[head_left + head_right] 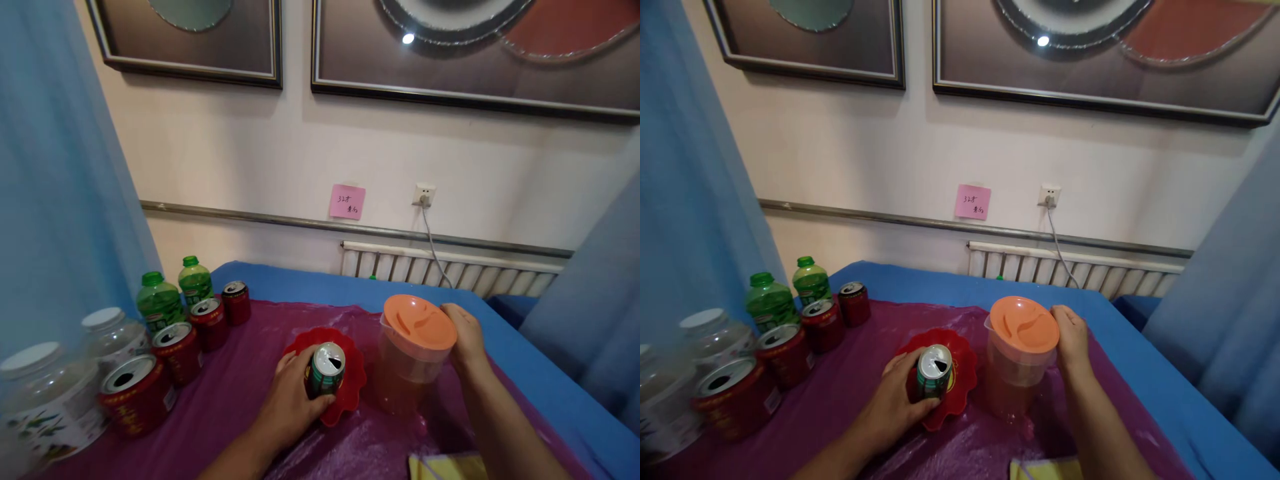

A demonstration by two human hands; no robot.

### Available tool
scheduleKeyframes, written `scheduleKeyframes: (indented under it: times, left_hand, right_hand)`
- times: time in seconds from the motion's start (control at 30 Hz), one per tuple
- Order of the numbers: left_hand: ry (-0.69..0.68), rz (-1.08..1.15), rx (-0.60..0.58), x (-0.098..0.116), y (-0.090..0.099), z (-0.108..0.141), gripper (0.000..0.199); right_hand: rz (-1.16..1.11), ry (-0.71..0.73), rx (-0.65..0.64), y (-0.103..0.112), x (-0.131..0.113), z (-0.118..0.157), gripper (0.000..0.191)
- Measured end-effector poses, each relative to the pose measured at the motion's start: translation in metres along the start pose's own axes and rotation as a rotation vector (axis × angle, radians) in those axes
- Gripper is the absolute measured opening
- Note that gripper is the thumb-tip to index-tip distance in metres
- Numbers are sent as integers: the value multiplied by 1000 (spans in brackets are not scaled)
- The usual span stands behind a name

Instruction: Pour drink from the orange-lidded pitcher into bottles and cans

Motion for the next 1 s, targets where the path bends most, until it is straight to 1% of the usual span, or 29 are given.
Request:
scheduleKeyframes:
  times: [0.17, 0.27, 0.33, 0.37, 0.4, 0.43, 0.47, 0.5, 0.53, 0.57, 0.6, 0.63, 0.67, 0.73, 0.8, 0.87, 0.93, 0.97, 1.0]
  left_hand:
    - [-52, 42, 32, 2, 2, -1, 70]
    - [-51, 49, 36, 1, 3, -3, 68]
    - [-58, 56, 42, -1, 3, -5, 66]
    - [-60, 61, 46, -1, 3, -7, 66]
    - [-56, 65, 54, -2, 3, -8, 66]
    - [-47, 70, 62, -4, 3, -9, 68]
    - [-39, 75, 68, -4, 3, -10, 69]
    - [-33, 78, 71, -5, 2, -10, 71]
    - [-31, 79, 73, -5, 2, -10, 73]
    - [-37, 79, 73, -5, 1, -9, 74]
    - [-49, 78, 74, -4, 1, -9, 75]
    - [-63, 77, 75, -4, 1, -7, 76]
    - [-79, 77, 76, -3, 1, -6, 77]
    - [-114, 82, 74, -1, 1, -3, 78]
    - [-160, 88, 54, -1, -1, -1, 79]
    - [-230, 92, 28, -3, -5, 0, 81]
    - [-287, 101, 18, -8, -11, -1, 81]
    - [-301, 108, 19, -11, -14, -2, 81]
    - [-308, 117, 22, -14, -17, -3, 81]
  right_hand:
    - [36, 25, -19, -3, 1, -2, 25]
    - [77, 44, -41, -3, -5, -8, 26]
    - [114, 58, -3, 4, -15, -10, 28]
    - [137, 89, 59, 10, -23, -7, 29]
    - [158, 161, 145, 17, -33, -2, 30]
    - [173, 274, 233, 25, -46, 8, 32]
    - [182, 416, 308, 31, -59, 23, 32]
    - [179, 589, 323, 35, -73, 42, 30]
    - [163, 706, 251, 34, -84, 62, 26]
    - [159, 748, 116, 30, -90, 84, 20]
    - [182, 716, -57, 21, -93, 105, 20]
    - [194, 673, -207, 11, -92, 126, 24]
    - [197, 602, -319, 0, -87, 143, 31]
    - [201, 439, -460, -25, -72, 169, 50]
    - [217, 289, -521, -49, -55, 180, 68]
    - [235, 195, -528, -67, -43, 182, 81]
    - [258, 145, -514, -79, -40, 179, 90]
    - [272, 132, -508, -82, -42, 177, 92]
    - [286, 126, -510, -84, -45, 175, 90]
Point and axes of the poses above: each hand's wrist, its own z-axis away from the middle knuckle, its own y-axis out of the back of the hand, x = y × z, the point moved 3 cm from there along -z, towards the middle knuckle, and after that the axes turned 11 degrees about y, right-handed, at the moved point
